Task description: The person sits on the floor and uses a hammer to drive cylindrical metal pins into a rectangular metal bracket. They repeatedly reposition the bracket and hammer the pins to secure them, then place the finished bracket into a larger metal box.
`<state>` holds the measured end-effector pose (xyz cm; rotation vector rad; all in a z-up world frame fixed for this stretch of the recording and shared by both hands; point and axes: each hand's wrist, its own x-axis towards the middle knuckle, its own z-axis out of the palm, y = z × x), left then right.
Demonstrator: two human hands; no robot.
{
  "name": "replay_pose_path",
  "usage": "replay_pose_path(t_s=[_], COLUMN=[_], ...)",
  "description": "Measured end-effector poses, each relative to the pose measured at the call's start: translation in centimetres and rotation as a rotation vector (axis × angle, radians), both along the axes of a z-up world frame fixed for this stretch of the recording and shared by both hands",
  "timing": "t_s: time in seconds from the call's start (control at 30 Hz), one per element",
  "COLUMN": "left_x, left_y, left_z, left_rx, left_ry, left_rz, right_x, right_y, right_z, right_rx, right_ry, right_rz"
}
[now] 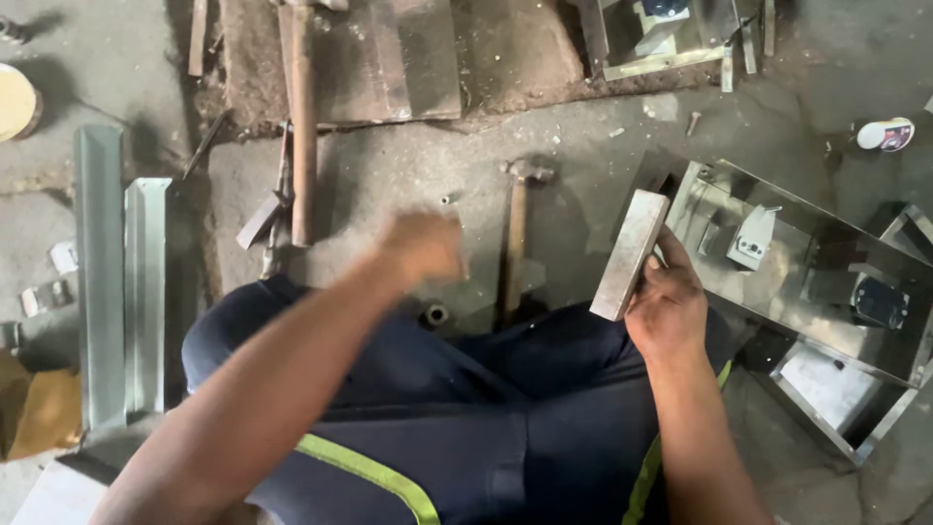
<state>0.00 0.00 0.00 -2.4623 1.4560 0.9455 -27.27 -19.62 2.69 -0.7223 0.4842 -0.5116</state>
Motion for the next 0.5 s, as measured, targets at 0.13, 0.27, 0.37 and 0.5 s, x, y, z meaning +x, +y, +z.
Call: replay_pose_path(t_s=[0.13,0.27,0.37,0.5], left_x=[-8.8,-7.9,-7.0,-3.9], left_y=[1.7,1.1,1.4,-0.3], left_z=[-2.5,-4.4,-3.6,-0.2], left_rx=[0.365,0.314,0.240,0.064], left_ry=[0.003,0.076,0.058,0.110], left_rz=[-0.333,-0.349,-0.364,-0.114], right_x=[-0.6,-1.0,-0.9,-1.1], right_y=[0.6,0.8,0.7,0.3], right_z=[0.3,1.0,0.6,0.0], right_rx=[-0.002,0.025,0.051,0.006], right_ry=[-0.092,-0.049,-0.095,-0.133], right_rz=[0.013,-0.051,-0.057,-0.020])
